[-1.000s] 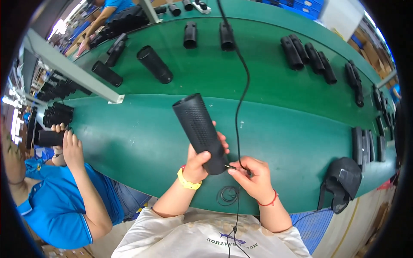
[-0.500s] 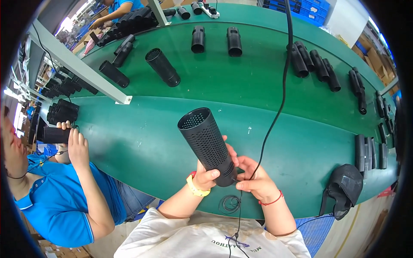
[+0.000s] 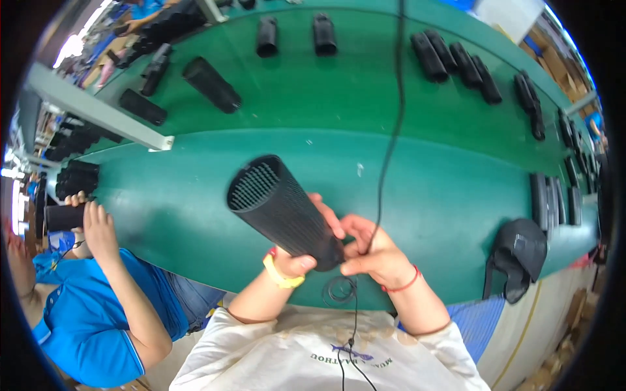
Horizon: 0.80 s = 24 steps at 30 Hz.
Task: Testing microphones by connecting them to a power cable and checking the light indicator colors.
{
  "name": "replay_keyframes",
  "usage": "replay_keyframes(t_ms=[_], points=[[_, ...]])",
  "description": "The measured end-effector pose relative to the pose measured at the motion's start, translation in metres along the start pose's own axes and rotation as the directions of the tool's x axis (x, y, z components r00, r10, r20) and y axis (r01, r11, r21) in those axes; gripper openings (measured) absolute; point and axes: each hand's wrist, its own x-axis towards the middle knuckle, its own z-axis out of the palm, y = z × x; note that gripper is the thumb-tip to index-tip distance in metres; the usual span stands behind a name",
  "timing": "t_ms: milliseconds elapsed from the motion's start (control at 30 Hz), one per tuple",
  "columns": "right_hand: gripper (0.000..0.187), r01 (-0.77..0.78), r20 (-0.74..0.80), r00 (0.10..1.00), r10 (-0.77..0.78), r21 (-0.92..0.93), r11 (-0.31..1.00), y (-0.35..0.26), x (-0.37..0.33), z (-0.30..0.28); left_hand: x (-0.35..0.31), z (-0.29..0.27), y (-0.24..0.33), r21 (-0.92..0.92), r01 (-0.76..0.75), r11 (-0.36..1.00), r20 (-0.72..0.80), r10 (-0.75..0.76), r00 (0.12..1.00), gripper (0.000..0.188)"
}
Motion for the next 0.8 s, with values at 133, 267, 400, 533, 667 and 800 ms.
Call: replay_keyframes(t_ms=[133,267,400,533,667,800], points=[[0.059,-0.006,-0.001,1.0,0.006,-0.001,1.0,-0.006,0.003,0.005,0.006,-0.001,0.005,0.082,-0.023,0.996,0.046,0.019,0.999,0.078],[0.052,0.06,-0.069,0.995,-0.067,-0.096,0.994,-0.006,0.012,0.0,0.013,0.004,-0.001,-0.013,0.024,1.0,-0.141,-0.026,0.99,0.076],[0.039,0.135,-0.081,0.985,-0.151,-0.17,0.976,-0.014,0.008,-0.009,0.01,-0.001,-0.003,-0.03,0.054,0.998,-0.202,-0.059,0.978,0.074],[0.018,0.332,-0.206,0.915,-0.347,-0.106,0.937,-0.023,0.002,-0.011,0.008,-0.004,-0.004,-0.028,0.084,0.996,-0.221,-0.088,0.971,0.073],[0.016,0.443,-0.356,0.801,-0.481,-0.189,0.876,-0.028,0.004,-0.003,0.009,-0.003,-0.004,-0.048,0.114,0.992,-0.247,-0.123,0.961,0.073],[0.019,0.366,-0.215,0.822,-0.528,-0.511,0.778,-0.026,-0.001,-0.014,0.01,-0.002,-0.006,0.024,0.143,0.989,-0.26,-0.132,0.957,0.075]])
